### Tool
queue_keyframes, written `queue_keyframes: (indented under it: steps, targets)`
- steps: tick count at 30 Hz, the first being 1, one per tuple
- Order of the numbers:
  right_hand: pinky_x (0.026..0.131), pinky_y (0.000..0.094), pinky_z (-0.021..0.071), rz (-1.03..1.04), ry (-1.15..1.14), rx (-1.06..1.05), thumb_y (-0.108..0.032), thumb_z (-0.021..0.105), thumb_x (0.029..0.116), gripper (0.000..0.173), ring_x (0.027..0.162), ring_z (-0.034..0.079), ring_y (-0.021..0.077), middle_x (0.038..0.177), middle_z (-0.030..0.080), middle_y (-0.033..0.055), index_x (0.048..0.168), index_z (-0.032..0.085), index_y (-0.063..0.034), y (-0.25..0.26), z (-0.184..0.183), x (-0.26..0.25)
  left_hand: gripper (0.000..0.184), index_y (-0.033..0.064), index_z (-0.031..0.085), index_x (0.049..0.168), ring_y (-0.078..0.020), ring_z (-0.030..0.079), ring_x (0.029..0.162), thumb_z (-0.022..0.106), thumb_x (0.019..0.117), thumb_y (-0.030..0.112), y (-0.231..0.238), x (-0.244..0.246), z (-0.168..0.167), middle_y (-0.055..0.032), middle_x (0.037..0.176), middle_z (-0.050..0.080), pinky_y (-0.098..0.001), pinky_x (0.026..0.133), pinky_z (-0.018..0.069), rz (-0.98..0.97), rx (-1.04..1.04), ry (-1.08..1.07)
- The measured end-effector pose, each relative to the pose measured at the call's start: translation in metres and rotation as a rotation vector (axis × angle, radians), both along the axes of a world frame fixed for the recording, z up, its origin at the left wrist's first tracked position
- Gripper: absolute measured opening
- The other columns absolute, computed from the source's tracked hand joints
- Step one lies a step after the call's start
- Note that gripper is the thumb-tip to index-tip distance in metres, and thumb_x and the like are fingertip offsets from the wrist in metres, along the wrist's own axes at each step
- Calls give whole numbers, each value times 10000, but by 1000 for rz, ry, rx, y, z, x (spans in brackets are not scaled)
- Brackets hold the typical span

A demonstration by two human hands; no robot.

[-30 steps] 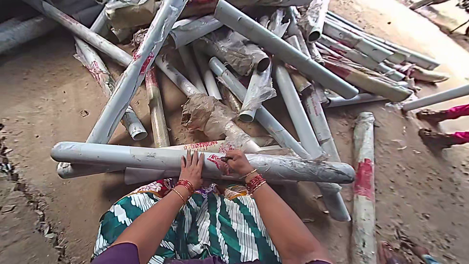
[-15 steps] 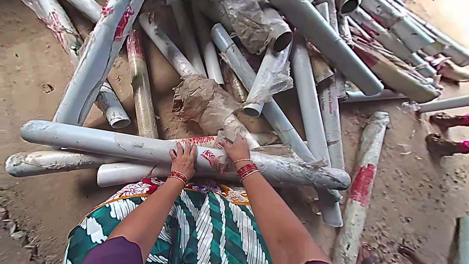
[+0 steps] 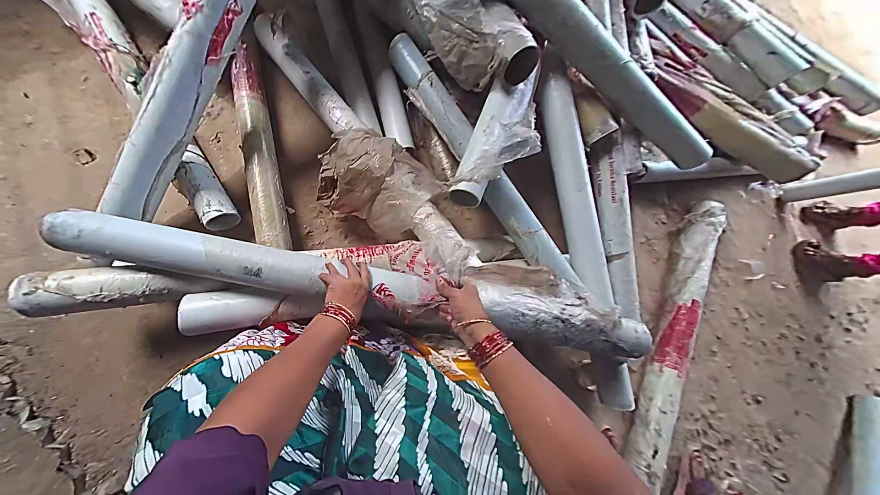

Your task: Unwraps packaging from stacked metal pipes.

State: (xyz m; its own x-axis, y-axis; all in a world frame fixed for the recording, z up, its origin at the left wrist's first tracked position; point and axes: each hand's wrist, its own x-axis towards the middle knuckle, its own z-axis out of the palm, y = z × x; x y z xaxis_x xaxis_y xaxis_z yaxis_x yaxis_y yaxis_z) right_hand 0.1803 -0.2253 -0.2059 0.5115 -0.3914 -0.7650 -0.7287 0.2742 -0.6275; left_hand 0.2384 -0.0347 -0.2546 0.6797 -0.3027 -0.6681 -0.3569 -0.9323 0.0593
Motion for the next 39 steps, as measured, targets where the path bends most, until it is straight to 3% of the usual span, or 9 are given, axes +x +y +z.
queue_keyframes:
  steps: [5,9,12,14,17,21,27,35,39]
  targets:
    - [370,186,256,-205,14,53,-94,558,1043,83,408,301,38,640,436,-6,993,498,-68,-15,10,-35,900,-69,161,1594,-679,286,1390,706,881,-6,-16,-10,4,-423,1588,188,-788,968,397,-75,28,101]
    - [411,206,281,13,165,-147,-143,613,1026,126,460,335,49,700,467,5,1074,563,-38,-48,-12,-46,1013,-102,177,1573,-655,250,1424,822,821,112,-32,-11,-12,-400,1602,185,-785,955,412,-106,62,142]
    - [738,391,492,373,250,-508,-179,697,972,220,774,589,200,911,655,132,1071,696,17,-70,-21,-45,1001,-96,199,1575,-647,230,1438,817,822,134,-39,-16,-19,-406,1586,225,-810,1018,329,-209,41,119]
    - [931,541,498,553,352,-657,-194,669,974,264,1035,661,342,1088,698,213,1155,699,-3,-74,-12,-39,954,-14,221,1605,-645,226,1442,785,845,103,-37,-15,-20,-409,1564,275,-819,1059,266,-273,-37,84]
    - [935,610,499,739,321,-759,-297,622,1023,397,1070,669,422,1126,689,257,1302,610,-14,-61,10,-38,762,-14,409,1532,-590,301,1442,760,883,178,-34,-6,-26,-369,1523,394,-747,1153,209,-338,-218,16]
    - [1048,551,473,1065,211,-647,-22,547,980,411,1207,621,399,1268,640,274,1385,550,50,-38,14,-35,707,-100,513,1396,-469,501,1342,737,937,389,-41,36,-17,-319,1386,547,-576,1148,366,-279,-233,33]
    - [938,598,513,1455,228,-769,-119,469,1062,281,1127,660,433,1154,685,261,1219,650,28,-48,-2,-29,953,-14,322,1578,-573,292,1454,768,885,464,-24,20,-36,-351,1579,324,-666,1188,223,-403,-181,-18]
    - [716,568,567,1514,-60,-902,-64,504,1024,205,843,723,418,895,703,231,1150,625,45,-59,-58,-37,969,26,352,1572,-533,349,1442,776,861,530,-43,55,-32,-319,1552,391,-645,1198,241,-435,-69,94]
    - [805,592,542,1578,69,-781,-59,459,1039,254,959,702,448,986,695,264,1228,590,48,-75,-58,-42,989,27,342,1578,-529,321,1459,786,853,531,-48,63,-32,-308,1572,371,-653,1199,226,-423,-40,129]
